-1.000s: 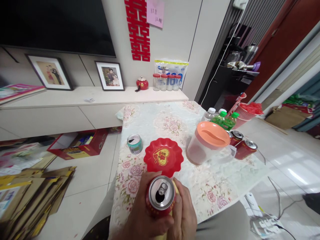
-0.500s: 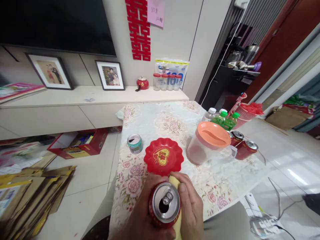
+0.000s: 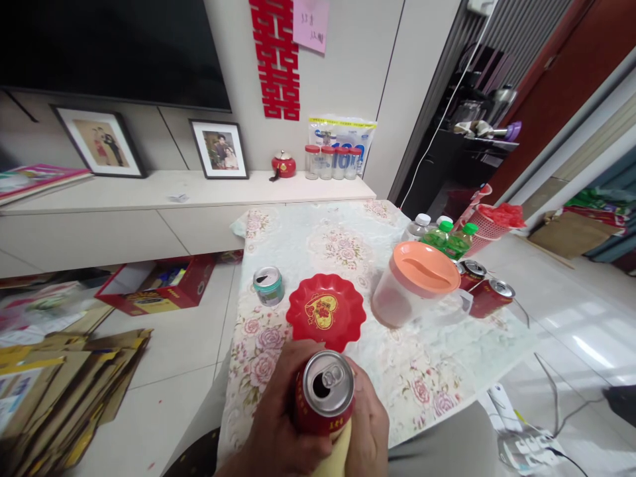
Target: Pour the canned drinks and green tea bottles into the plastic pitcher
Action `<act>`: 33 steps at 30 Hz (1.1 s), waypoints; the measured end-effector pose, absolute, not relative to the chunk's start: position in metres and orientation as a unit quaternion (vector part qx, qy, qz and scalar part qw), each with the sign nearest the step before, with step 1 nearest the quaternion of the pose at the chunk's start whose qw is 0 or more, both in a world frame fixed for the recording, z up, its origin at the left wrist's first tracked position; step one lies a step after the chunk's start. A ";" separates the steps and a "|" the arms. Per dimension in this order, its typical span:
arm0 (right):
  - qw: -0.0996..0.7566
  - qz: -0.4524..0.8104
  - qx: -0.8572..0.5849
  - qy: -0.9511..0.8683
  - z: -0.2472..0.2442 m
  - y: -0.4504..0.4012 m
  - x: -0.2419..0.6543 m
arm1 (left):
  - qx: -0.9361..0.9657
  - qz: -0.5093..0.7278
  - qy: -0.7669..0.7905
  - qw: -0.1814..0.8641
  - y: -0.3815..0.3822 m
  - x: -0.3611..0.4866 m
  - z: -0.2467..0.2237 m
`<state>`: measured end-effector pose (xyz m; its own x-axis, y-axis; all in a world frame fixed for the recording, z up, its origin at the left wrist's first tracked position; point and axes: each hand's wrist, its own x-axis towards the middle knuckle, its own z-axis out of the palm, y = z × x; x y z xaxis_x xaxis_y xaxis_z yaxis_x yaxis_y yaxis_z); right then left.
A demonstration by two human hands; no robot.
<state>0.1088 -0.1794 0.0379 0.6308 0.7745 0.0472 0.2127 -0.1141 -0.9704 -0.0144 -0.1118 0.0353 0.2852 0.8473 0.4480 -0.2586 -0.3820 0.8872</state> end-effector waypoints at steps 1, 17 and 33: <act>0.570 0.245 -0.706 -0.341 0.040 -0.181 0.106 | 0.630 0.547 0.234 0.499 -0.110 -0.015 0.036; 0.571 0.074 -0.753 -0.319 0.075 -0.180 0.078 | 0.528 0.511 0.179 0.654 -0.129 -0.006 0.034; 0.590 0.124 -0.682 -0.415 0.100 -0.172 0.123 | 0.597 0.378 0.268 0.655 -0.124 -0.020 0.037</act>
<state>0.1227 -0.1723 0.1004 0.6246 0.7119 0.3211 0.4202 0.0402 -0.9066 -0.0199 -0.1244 0.0375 0.5700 0.8155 0.1003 -0.1760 0.0020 0.9844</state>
